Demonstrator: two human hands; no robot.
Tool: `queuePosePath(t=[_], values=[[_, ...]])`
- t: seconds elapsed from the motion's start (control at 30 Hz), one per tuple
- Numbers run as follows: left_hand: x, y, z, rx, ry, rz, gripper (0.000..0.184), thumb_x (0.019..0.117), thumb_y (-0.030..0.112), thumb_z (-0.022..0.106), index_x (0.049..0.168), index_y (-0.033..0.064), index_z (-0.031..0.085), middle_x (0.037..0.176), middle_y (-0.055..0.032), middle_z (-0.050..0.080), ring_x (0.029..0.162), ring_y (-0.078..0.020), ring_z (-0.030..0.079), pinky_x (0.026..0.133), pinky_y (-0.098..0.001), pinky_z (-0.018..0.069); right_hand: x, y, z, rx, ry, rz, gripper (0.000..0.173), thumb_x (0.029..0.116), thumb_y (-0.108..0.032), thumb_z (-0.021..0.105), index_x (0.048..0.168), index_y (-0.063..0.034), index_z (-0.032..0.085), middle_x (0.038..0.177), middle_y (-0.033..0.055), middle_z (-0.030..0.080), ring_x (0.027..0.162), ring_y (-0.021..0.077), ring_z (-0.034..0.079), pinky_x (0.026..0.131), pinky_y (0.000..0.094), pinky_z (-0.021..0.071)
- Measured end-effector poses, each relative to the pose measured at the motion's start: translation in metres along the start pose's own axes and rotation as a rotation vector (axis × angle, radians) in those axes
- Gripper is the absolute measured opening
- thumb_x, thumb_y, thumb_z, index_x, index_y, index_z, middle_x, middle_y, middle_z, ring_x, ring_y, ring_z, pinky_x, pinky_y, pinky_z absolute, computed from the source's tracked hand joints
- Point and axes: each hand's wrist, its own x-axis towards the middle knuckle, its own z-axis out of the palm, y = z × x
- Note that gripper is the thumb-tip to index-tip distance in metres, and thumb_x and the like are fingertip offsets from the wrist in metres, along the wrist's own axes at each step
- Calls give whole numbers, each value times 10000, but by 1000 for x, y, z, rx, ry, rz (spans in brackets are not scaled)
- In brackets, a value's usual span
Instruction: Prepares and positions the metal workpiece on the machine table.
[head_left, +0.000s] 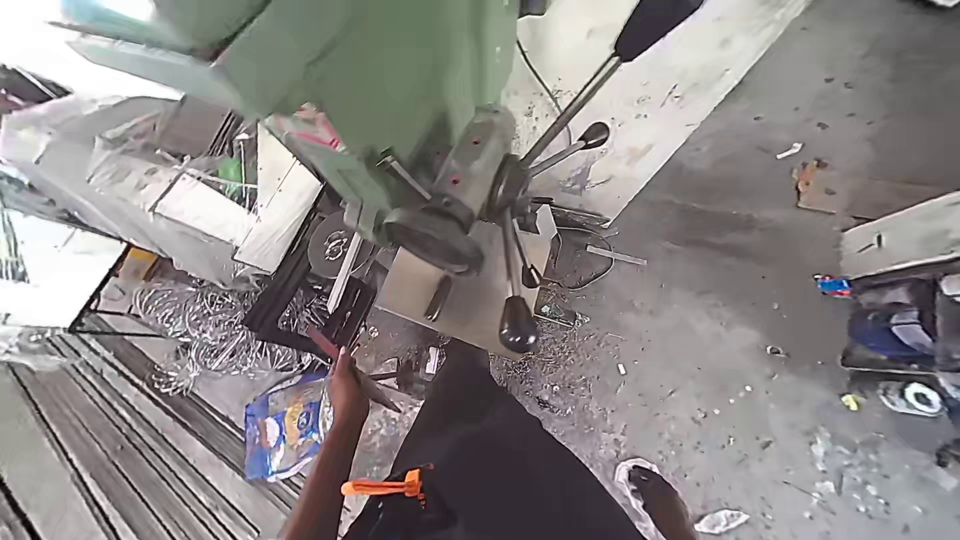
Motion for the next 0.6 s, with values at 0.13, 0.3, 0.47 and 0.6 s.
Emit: queuePosePath(t=[0.13, 0.3, 0.47, 0.6], values=[[-3, 24, 30, 167, -15, -5, 361, 1092, 388, 481, 1032, 65, 629, 756, -31, 577, 603, -131, 548, 555, -335, 495, -2, -52, 0, 352, 175, -65, 372, 1057, -190, 526, 1332, 54, 582, 1081, 247, 698, 875, 341, 697, 775, 536, 566], [4, 25, 66, 326, -205, 64, 344, 1105, 303, 457, 1225, 23, 615, 977, -95, 665, 814, -153, 635, 720, -361, 554, 3, -152, 28, 432, 275, -305, 360, 1047, -275, 514, 1251, -16, 658, 923, 117, 730, 709, 207, 698, 654, 429, 597], [18, 14, 101, 365, -243, 74, 230, 1084, 229, 504, 1009, 62, 643, 766, 4, 617, 640, -62, 592, 590, -233, 522, 18, -204, 75, 472, 264, -576, 324, 1005, -246, 563, 1182, -6, 691, 915, 89, 740, 730, 131, 707, 691, 335, 610], [61, 29, 93, 446, -320, 81, 238, 1075, 191, 525, 1186, 1, 614, 910, -69, 644, 761, -102, 618, 714, -278, 555, 20, -208, 85, 475, 230, -600, 326, 1035, -171, 554, 1240, 68, 637, 952, 180, 719, 767, 198, 710, 727, 397, 613]])
